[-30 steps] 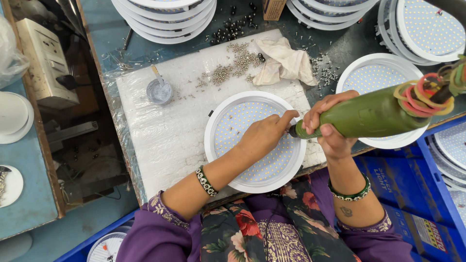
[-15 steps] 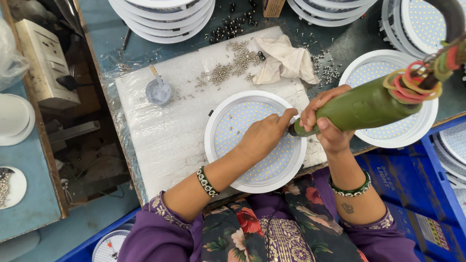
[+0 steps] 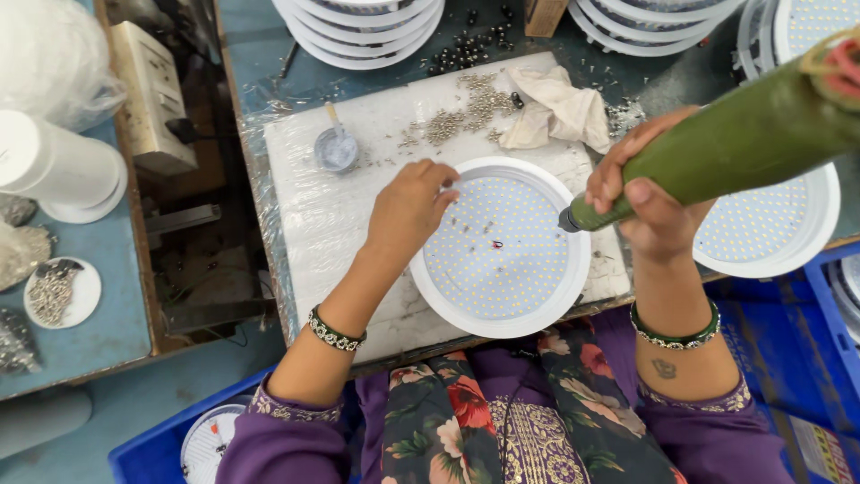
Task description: The person assembles LED light fixtures by placing circular LED boards into plastic frames and securing them with a handheld power screwdriver.
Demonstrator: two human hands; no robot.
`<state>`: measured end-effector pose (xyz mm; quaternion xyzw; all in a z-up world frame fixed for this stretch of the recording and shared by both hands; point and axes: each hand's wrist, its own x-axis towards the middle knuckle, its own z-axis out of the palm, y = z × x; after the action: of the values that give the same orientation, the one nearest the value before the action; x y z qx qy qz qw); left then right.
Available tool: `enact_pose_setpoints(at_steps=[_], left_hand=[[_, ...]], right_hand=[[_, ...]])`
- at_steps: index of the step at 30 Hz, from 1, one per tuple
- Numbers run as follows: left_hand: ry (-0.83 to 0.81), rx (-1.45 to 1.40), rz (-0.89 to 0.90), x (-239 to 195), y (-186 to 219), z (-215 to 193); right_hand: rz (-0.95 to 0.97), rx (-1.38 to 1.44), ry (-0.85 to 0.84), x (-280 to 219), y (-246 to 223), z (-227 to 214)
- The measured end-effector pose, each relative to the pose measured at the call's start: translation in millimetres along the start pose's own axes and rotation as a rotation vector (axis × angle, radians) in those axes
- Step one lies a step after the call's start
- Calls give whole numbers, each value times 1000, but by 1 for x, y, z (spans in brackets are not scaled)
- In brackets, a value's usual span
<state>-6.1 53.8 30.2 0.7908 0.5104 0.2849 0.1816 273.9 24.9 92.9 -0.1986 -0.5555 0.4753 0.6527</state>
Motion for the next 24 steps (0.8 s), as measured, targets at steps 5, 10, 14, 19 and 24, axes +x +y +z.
enact_pose_setpoints(at_steps=[5, 10, 14, 19, 24], left_hand=[[34, 297, 271, -6, -8, 16], [-6, 413, 404, 4, -16, 19], [-64, 67, 291, 1, -5, 14], [-200, -693, 8, -27, 24, 21], [-215, -799, -171, -47, 32, 30]], right_hand=[[36, 46, -39, 8, 8, 23], [58, 33, -56, 0, 10, 32], [44, 36, -39, 0, 5, 34], [60, 58, -48, 1, 2, 50], [109, 110, -83, -3, 2, 58]])
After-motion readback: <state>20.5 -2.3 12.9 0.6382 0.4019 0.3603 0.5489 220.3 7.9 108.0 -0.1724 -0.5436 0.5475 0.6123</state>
